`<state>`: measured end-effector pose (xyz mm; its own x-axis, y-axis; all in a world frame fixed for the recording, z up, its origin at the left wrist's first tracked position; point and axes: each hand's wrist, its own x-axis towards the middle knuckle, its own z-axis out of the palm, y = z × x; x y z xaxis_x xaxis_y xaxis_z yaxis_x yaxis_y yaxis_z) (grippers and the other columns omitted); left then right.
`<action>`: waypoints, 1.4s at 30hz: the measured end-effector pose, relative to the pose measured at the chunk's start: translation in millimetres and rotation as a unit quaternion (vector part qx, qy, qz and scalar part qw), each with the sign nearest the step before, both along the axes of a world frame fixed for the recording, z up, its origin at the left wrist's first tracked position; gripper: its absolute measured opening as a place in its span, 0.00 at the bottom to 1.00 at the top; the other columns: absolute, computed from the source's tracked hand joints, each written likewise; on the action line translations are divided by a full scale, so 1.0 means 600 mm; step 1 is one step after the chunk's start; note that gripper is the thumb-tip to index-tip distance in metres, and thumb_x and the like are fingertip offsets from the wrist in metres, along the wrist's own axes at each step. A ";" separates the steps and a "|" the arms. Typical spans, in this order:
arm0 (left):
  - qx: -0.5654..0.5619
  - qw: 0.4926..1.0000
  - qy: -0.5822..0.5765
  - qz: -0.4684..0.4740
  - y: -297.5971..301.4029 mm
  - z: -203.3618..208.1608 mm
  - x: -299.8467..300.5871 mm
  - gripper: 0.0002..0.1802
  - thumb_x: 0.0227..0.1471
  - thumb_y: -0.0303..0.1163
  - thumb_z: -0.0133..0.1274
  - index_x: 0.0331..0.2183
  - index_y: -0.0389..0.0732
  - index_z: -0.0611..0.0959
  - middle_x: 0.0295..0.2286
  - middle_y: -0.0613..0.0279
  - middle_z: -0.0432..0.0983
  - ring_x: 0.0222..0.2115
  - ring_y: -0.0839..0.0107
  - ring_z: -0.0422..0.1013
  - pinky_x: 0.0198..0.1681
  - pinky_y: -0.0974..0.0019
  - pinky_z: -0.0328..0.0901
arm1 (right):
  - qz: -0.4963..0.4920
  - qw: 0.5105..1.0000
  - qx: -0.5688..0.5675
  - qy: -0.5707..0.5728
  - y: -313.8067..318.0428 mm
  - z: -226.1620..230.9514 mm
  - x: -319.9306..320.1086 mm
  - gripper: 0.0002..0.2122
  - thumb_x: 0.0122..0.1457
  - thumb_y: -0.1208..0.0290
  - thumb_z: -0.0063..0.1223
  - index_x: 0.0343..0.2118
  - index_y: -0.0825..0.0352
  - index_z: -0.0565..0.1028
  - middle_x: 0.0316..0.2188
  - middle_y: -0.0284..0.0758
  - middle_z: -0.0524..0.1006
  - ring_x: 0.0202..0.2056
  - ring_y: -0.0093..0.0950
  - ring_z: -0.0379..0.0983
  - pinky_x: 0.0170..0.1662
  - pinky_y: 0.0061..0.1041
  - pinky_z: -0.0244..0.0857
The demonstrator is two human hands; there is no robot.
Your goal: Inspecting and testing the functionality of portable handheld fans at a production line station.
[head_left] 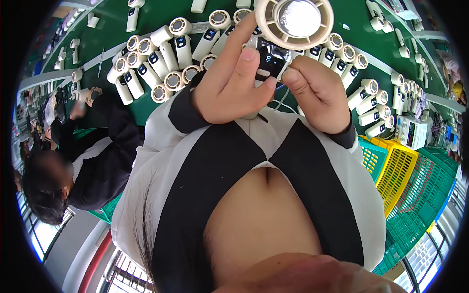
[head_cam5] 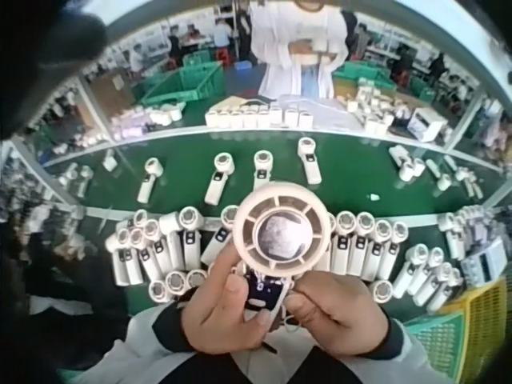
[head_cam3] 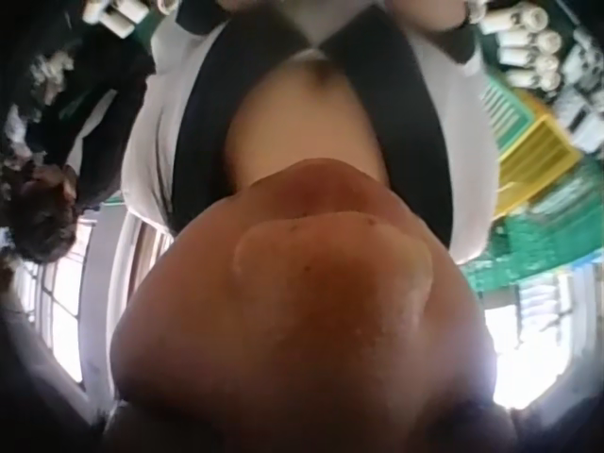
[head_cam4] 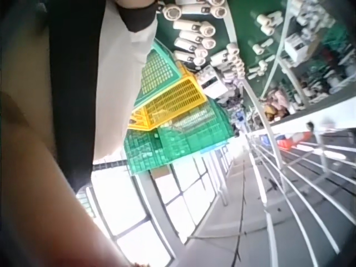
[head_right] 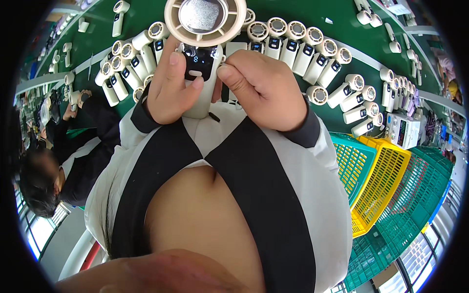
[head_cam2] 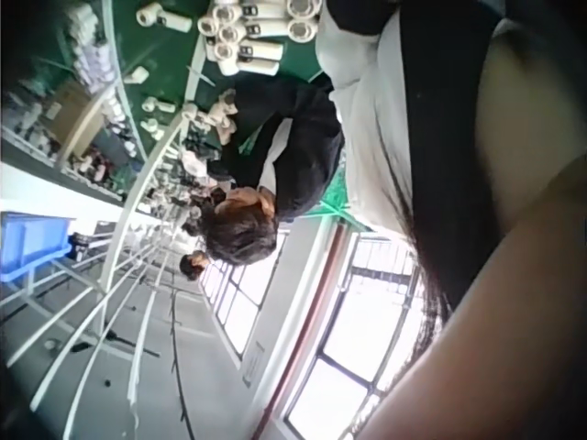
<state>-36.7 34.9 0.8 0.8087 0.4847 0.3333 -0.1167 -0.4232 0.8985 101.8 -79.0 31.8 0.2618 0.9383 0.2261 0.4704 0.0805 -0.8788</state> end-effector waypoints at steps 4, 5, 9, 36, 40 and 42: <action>0.019 0.996 -0.070 -0.056 0.002 -0.027 -0.003 0.36 0.35 0.22 0.43 0.49 0.27 0.53 0.44 0.47 0.58 0.41 0.61 0.60 0.45 0.70 0.56 | 0.024 0.999 -0.029 0.020 -0.004 0.005 0.017 0.05 0.50 0.76 0.46 0.19 0.67 0.70 0.16 0.30 0.68 0.17 0.23 0.58 0.23 0.16 0.55; -0.081 0.995 -0.017 -0.052 -0.001 -0.030 -0.003 0.37 0.32 0.22 0.42 0.49 0.26 0.53 0.44 0.46 0.58 0.44 0.59 0.57 0.49 0.68 0.52 | 0.026 0.999 -0.030 0.024 -0.007 0.006 0.021 0.05 0.49 0.76 0.46 0.19 0.67 0.70 0.16 0.30 0.68 0.17 0.22 0.58 0.23 0.16 0.55; 0.196 0.974 0.029 0.112 0.039 0.016 -0.015 0.27 0.38 0.25 0.43 0.44 0.32 0.60 0.37 0.49 0.64 0.34 0.63 0.64 0.33 0.66 0.61 | 0.001 0.999 0.004 0.035 -0.018 -0.003 0.034 0.04 0.48 0.78 0.45 0.19 0.68 0.70 0.17 0.30 0.67 0.17 0.22 0.58 0.23 0.15 0.54; -0.611 0.767 0.036 0.191 0.223 -0.273 0.503 0.13 0.42 0.22 0.44 0.35 0.32 0.68 0.30 0.47 0.69 0.28 0.60 0.67 0.34 0.61 0.63 | -0.453 0.842 -0.259 -0.139 -0.216 -0.153 0.077 0.07 0.46 0.69 0.48 0.27 0.67 0.71 0.17 0.36 0.71 0.17 0.32 0.65 0.21 0.26 0.59; -0.582 0.782 0.062 0.212 0.217 -0.262 0.544 0.14 0.42 0.21 0.44 0.35 0.31 0.69 0.31 0.46 0.69 0.31 0.57 0.67 0.38 0.58 0.63 | -0.515 0.723 -0.450 -0.103 -0.239 -0.219 0.073 0.13 0.46 0.62 0.46 0.28 0.68 0.71 0.21 0.40 0.73 0.23 0.39 0.68 0.26 0.31 0.62; -0.591 0.786 0.059 0.173 0.213 -0.228 0.526 0.14 0.42 0.20 0.44 0.36 0.30 0.69 0.32 0.45 0.69 0.32 0.55 0.67 0.40 0.56 0.63 | -0.497 0.745 -0.444 -0.040 -0.235 -0.255 0.077 0.16 0.46 0.58 0.46 0.29 0.69 0.71 0.23 0.42 0.73 0.26 0.41 0.69 0.30 0.32 0.62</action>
<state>278.6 163.0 -135.8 0.5521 0.5973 -0.5817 -0.0650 0.7264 0.6842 148.2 -220.0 -121.3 0.9455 0.0797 -0.3157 -0.0358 -0.9383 -0.3441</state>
